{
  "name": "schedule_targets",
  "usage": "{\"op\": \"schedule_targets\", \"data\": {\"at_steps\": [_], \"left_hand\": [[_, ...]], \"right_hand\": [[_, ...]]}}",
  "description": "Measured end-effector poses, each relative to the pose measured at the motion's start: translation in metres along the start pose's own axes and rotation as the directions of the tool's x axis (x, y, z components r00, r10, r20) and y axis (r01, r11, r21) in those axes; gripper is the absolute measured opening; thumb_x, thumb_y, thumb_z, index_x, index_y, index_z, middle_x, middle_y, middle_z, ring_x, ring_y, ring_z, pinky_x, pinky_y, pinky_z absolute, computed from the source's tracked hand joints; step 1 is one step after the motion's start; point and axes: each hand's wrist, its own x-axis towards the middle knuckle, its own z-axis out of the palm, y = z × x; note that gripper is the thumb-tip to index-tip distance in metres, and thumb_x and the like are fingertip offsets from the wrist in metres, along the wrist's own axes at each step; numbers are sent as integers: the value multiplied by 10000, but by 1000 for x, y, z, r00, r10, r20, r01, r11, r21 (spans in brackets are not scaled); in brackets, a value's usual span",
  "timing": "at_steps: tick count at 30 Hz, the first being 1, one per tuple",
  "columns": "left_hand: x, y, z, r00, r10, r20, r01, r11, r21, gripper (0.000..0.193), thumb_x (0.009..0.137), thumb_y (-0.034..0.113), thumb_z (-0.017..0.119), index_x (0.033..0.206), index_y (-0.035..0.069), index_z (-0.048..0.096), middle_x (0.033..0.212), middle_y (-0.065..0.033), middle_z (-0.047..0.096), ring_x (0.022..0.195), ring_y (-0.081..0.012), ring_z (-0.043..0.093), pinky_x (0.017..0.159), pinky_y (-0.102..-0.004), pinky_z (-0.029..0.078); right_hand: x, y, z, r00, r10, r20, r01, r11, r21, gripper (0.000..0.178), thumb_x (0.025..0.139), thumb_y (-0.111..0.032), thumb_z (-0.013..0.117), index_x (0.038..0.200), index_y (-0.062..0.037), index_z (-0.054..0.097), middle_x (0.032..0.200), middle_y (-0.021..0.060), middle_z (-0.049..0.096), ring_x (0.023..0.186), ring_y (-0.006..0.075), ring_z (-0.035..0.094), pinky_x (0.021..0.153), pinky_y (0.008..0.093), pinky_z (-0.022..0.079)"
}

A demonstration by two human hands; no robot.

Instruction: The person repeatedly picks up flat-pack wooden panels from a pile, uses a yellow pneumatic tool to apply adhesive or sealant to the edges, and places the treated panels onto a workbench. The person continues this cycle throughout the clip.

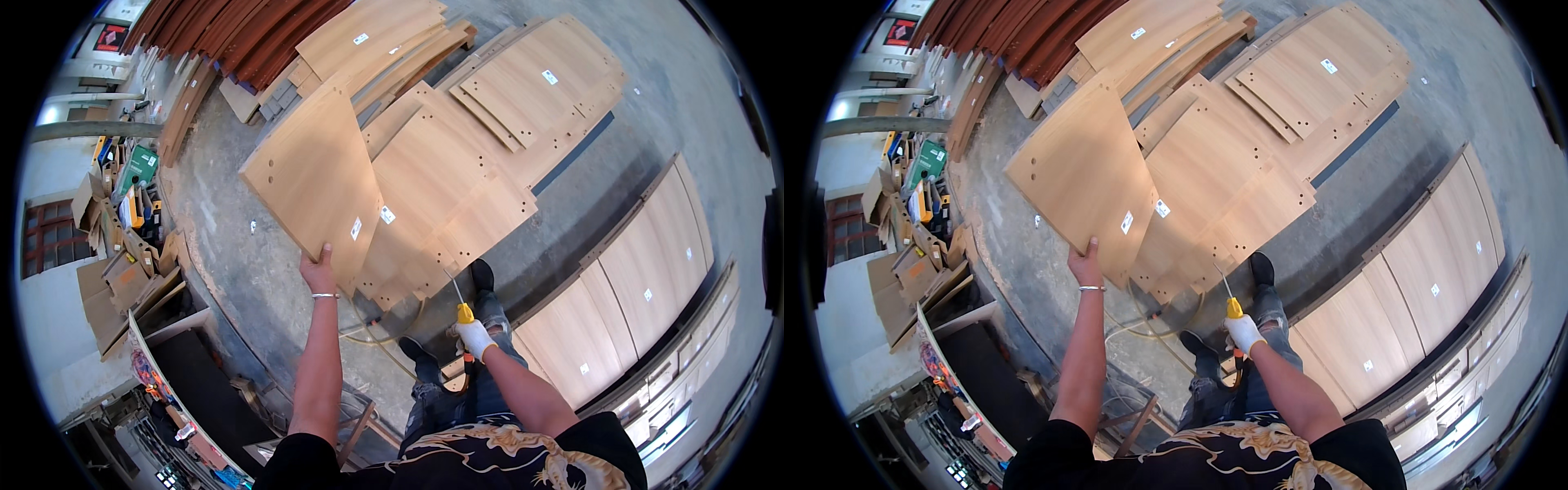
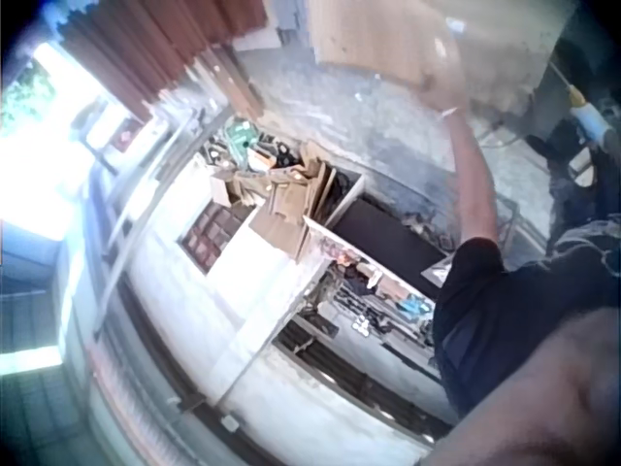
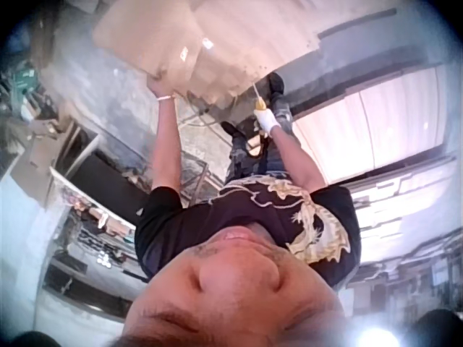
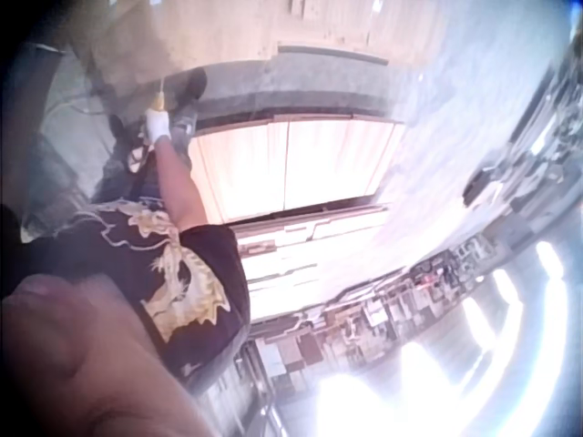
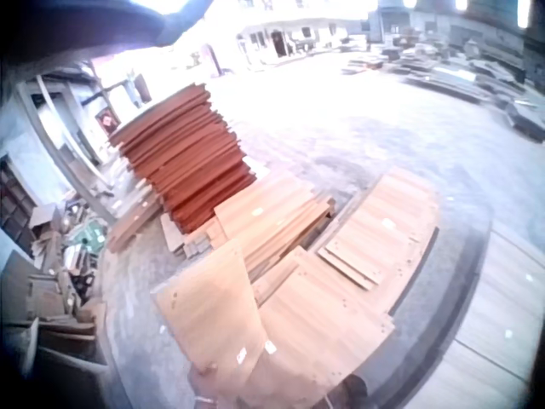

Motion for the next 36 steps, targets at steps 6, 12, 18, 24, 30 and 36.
{"op": "schedule_targets", "data": {"at_steps": [6,12,18,24,30,36], "left_hand": [[-17,-9,-27,993,-81,81,74,993,95,280,869,6,685,1132,-56,614,1068,-108,681,965,-166,642,850,-295,513],[1,65,-80,1000,0,26,3,994,-111,367,875,-6,659,1231,-46,576,1128,-108,658,1002,-189,639,880,-317,516],[-28,59,-152,986,-157,-56,122,908,-400,406,890,27,633,1281,-45,548,1204,-119,628,1069,-208,617,940,-357,499],[-113,2,-230,941,-308,140,326,936,-133,393,868,70,635,1243,-24,565,1162,-93,645,1023,-203,626,908,-339,488],[-44,30,-198,900,-346,265,160,827,540,318,807,90,687,1071,-73,618,967,-124,694,876,-179,655,764,-317,518],[26,81,-117,928,-297,223,130,823,553,317,773,27,673,1071,-72,633,952,-146,718,838,-209,693,751,-327,534]], "right_hand": [[-6,1,-4,999,-32,19,31,999,16,197,816,-158,662,895,22,637,607,76,565,434,186,537,442,342,500],[6,9,-3,1000,-11,15,11,1000,0,225,821,-169,665,914,33,628,596,82,559,447,194,548,448,345,508],[-9,1,23,1000,23,11,-21,993,-112,213,838,-183,652,904,19,638,566,89,562,430,198,556,427,330,507],[-6,15,10,1000,-7,9,8,997,-71,205,850,-184,637,908,11,657,561,78,565,420,186,556,424,330,503],[6,26,11,1000,-9,-15,8,995,-97,214,852,-187,633,914,16,658,568,82,575,442,200,569,440,340,508],[1,19,34,997,73,-8,-74,981,-178,213,844,-173,628,918,18,686,689,87,610,437,175,541,426,333,505]]}}
